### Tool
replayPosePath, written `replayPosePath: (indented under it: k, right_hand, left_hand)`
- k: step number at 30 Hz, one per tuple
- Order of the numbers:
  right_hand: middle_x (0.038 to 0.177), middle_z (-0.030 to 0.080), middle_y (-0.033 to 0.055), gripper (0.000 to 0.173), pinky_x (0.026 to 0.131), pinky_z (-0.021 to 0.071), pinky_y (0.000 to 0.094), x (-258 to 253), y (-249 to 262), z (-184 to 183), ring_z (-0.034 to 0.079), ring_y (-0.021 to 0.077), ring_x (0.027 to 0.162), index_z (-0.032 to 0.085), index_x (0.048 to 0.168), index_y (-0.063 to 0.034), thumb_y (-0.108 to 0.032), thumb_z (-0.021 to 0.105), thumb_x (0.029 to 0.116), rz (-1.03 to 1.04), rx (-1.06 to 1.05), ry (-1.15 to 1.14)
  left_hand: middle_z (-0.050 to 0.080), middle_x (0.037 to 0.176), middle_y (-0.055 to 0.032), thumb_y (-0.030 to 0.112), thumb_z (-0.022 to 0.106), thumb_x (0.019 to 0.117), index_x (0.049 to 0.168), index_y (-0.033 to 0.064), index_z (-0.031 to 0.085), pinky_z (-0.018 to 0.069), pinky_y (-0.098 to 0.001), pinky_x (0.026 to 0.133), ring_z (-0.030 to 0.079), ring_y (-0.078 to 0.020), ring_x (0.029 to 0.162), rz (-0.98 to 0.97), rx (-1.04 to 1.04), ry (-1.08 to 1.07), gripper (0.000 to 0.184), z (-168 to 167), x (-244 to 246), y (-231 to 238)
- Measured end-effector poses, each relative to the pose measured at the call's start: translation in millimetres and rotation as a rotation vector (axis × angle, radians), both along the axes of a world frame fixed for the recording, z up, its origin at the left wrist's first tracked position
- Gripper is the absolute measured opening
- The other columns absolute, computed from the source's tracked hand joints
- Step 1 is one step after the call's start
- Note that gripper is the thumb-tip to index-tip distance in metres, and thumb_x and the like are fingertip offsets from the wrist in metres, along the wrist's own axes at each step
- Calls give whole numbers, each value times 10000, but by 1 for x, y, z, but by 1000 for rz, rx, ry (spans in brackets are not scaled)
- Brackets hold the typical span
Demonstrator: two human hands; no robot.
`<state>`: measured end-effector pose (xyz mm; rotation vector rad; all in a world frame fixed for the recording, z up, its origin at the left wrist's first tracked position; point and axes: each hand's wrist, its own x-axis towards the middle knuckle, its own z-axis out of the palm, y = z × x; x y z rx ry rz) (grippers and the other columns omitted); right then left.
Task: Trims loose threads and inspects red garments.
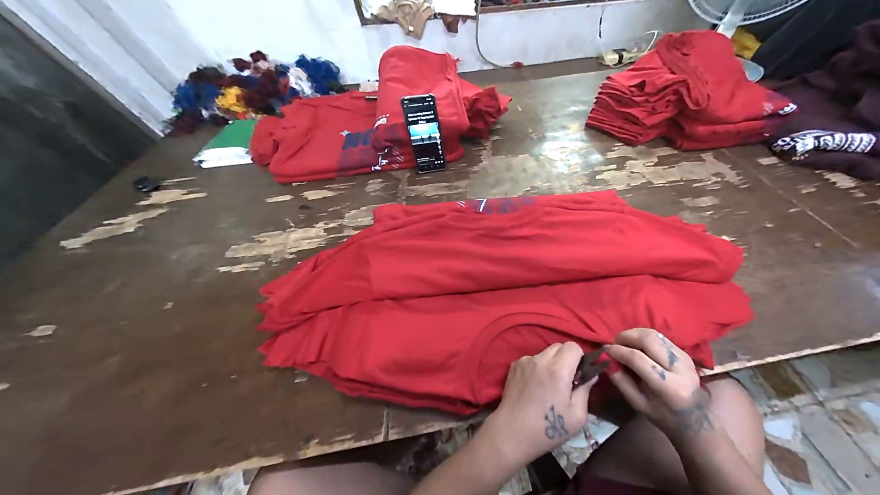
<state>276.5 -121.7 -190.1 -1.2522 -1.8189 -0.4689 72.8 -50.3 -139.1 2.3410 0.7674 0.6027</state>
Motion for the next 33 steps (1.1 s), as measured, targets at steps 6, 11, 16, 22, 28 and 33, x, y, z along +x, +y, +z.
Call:
replayPosePath:
  k: [6,11,16,22,28,33]
  right_hand:
    - [923,688,102,145,847,566,327,-4,3,2,687,204,929,693,939,-97,-214,608,931,-6,-37,5]
    - [1022,692,82,574,942,540,344,1,-12,13,668,179,1059,732,1092,-136,-627,444,1022,31,-213,29]
    - [890,706,82,436,842,556,396,-16,-5,16,689,231,898,777,993,-126,-511,573,991,-63,-197,-3]
    - [1022,665,24,170,941,552,297,-15,-26,2,657,122,1048,699,1116,-198,-287,617,996,70,-127,99]
    - [1089,727,0,109,1022,578,340,-13,-49,-12,692,134,1161,595,1028,-134,-228,551,1062,34,-47,223]
    - [1325,596,23,140,1093,510,365,-24,-59,-6,565,174,1312,630,1095,-142,-260,597,1027,11,-33,251]
  left_hand:
    - [680,746,-65,194,477,1053,978,29,641,569,-390,637,697,-179,693,-102,-194,20,244,8,-12,7]
    - [677,745,-58,215,462,1058,992,32,626,566,-393,634,697,-175,700,-125,-198,11,254,8,-16,6]
    - [614,684,-45,222,550,1002,934,44,638,518,-385,539,641,-186,615,-29,17,12,210,8,-12,-5]
    - [645,696,0,267,668,943,917,104,675,525,-348,497,656,-137,607,-248,203,-86,166,-1,-11,-16]
    - [730,915,-83,380,665,941,1193,69,685,570,-427,554,714,-220,706,-45,236,36,401,15,-17,13]
    - [697,939,-97,243,520,974,1245,86,690,558,-418,570,699,-243,743,-62,289,72,356,0,-21,20]
